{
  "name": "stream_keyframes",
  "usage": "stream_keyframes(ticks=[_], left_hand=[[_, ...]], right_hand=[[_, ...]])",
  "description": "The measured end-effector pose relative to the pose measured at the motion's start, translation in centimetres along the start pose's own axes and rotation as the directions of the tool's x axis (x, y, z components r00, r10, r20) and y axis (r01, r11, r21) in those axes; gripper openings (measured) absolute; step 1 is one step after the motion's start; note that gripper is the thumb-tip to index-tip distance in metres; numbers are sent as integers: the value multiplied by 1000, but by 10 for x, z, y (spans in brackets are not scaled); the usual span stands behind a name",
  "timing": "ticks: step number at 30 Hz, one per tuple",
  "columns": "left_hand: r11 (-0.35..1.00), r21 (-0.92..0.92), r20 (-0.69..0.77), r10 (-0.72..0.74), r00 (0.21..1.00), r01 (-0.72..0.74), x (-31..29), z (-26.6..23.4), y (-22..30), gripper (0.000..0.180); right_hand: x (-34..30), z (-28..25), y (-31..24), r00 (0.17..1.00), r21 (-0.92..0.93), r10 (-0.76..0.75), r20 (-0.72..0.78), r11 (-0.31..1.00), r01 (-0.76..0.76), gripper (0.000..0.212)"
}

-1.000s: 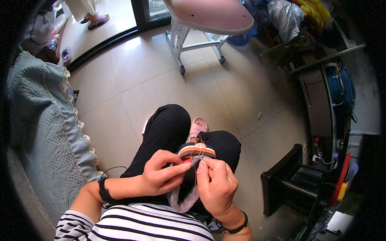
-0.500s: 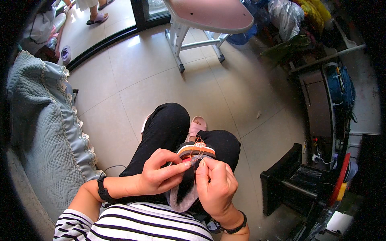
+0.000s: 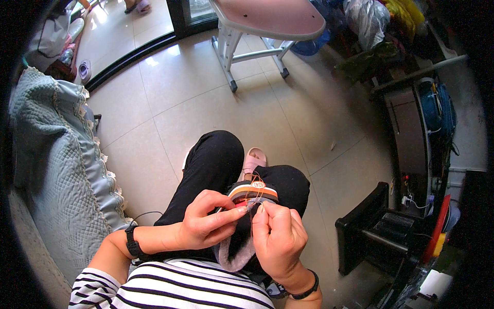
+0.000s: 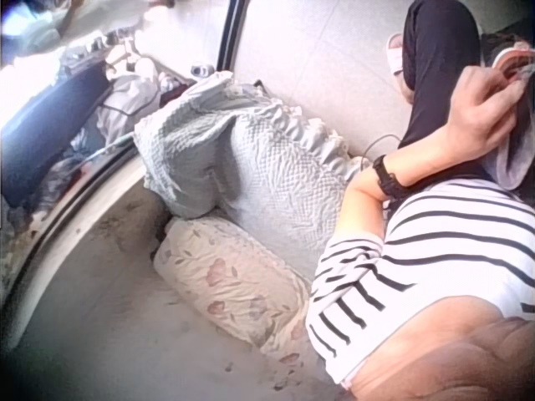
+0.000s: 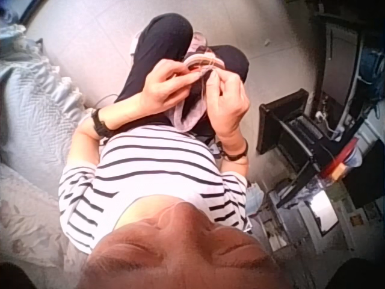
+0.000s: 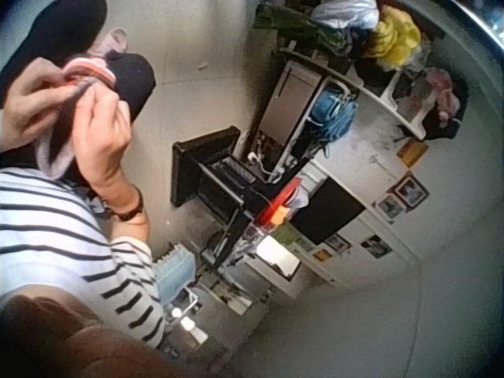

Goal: The person sews the edge of a shoe by hand using a needle and thread, pulling the thread through the material and looping it.

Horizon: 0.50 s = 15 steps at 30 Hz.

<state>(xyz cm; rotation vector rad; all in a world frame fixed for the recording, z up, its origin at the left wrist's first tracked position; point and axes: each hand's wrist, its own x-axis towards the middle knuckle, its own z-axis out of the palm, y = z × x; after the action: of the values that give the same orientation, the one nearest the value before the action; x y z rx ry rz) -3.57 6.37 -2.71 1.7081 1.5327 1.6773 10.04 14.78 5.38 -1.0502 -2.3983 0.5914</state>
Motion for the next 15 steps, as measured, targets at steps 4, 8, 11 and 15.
stream_keyframes(ticks=[4,8,11,15], left_hand=[[1000,3,1,-2,1000,2,0,1,0,42],[1000,5,5,-5,1000,5,0,0,0,41],[1000,-8,3,7,1000,-7,1,-1,1,41],[1000,6,-9,2,1000,-2,1,0,0,42]], right_hand=[[1,-1,3,995,86,66,71,994,-72,9],[14,-11,7,792,556,410,453,564,-610,10],[15,-17,20,729,603,340,594,412,-684,9],[11,-10,13,741,565,380,554,481,-670,9]])
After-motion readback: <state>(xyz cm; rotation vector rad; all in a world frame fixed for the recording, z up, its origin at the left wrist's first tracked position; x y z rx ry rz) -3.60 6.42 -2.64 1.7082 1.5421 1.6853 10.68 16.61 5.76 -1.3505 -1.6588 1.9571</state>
